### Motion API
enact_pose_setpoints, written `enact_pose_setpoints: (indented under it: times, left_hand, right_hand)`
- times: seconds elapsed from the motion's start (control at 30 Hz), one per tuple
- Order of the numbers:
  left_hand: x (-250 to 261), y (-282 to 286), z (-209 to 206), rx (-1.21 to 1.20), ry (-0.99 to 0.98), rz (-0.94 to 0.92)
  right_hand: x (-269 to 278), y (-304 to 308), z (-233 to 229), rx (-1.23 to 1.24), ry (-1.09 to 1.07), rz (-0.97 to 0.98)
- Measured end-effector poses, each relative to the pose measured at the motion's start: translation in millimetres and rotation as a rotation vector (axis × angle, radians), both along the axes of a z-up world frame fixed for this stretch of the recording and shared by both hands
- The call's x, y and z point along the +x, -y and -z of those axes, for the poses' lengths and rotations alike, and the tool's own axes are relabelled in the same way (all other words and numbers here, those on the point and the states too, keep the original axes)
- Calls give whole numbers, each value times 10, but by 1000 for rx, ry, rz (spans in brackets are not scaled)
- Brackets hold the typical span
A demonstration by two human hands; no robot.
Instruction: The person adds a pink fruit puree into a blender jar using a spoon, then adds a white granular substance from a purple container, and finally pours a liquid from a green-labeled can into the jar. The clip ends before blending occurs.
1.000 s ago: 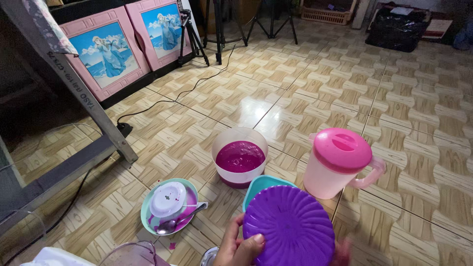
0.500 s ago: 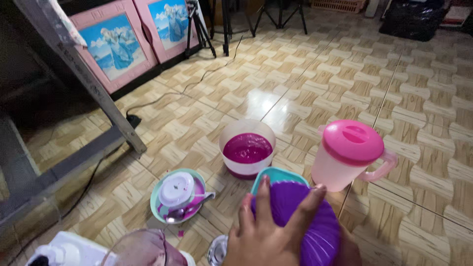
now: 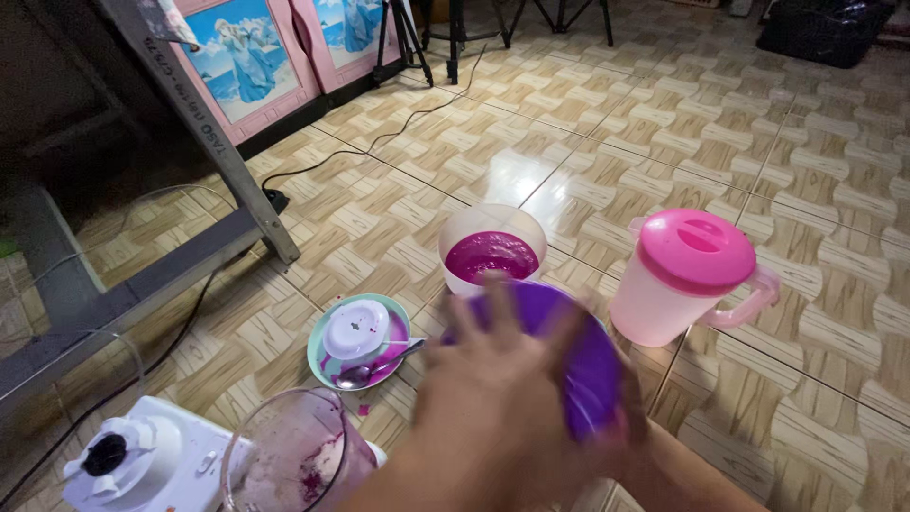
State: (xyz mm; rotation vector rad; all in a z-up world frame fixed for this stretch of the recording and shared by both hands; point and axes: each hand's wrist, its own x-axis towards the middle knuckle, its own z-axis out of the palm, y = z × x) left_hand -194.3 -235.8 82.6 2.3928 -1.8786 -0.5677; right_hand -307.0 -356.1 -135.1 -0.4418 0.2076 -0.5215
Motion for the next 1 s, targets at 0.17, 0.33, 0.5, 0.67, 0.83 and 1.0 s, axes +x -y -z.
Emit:
enact_pose_setpoints:
  times: [0.17, 0.33, 0.5, 0.67, 0.83, 1.0]
  left_hand:
    - [-123, -94, 384, -314, 252, 392]
    - [-68, -165, 575, -524, 241, 336]
    - [-115, -129, 517, -272, -74, 13]
    - [-237, -143, 651, -804, 552, 174]
    - [-258, -106, 948, -904, 404, 91]
    - [128, -128, 799, -710, 323, 193]
  right_hand:
    - [-272, 34, 285, -138, -227, -13]
    - [-284, 22, 110, -230, -219, -61]
    - [-166, 58, -115, 5, -1, -183]
    - [-35, 64, -37, 77, -17, -228]
    - [-23, 113, 112, 135, -42, -309]
    - [130, 204, 22, 128, -100, -426]
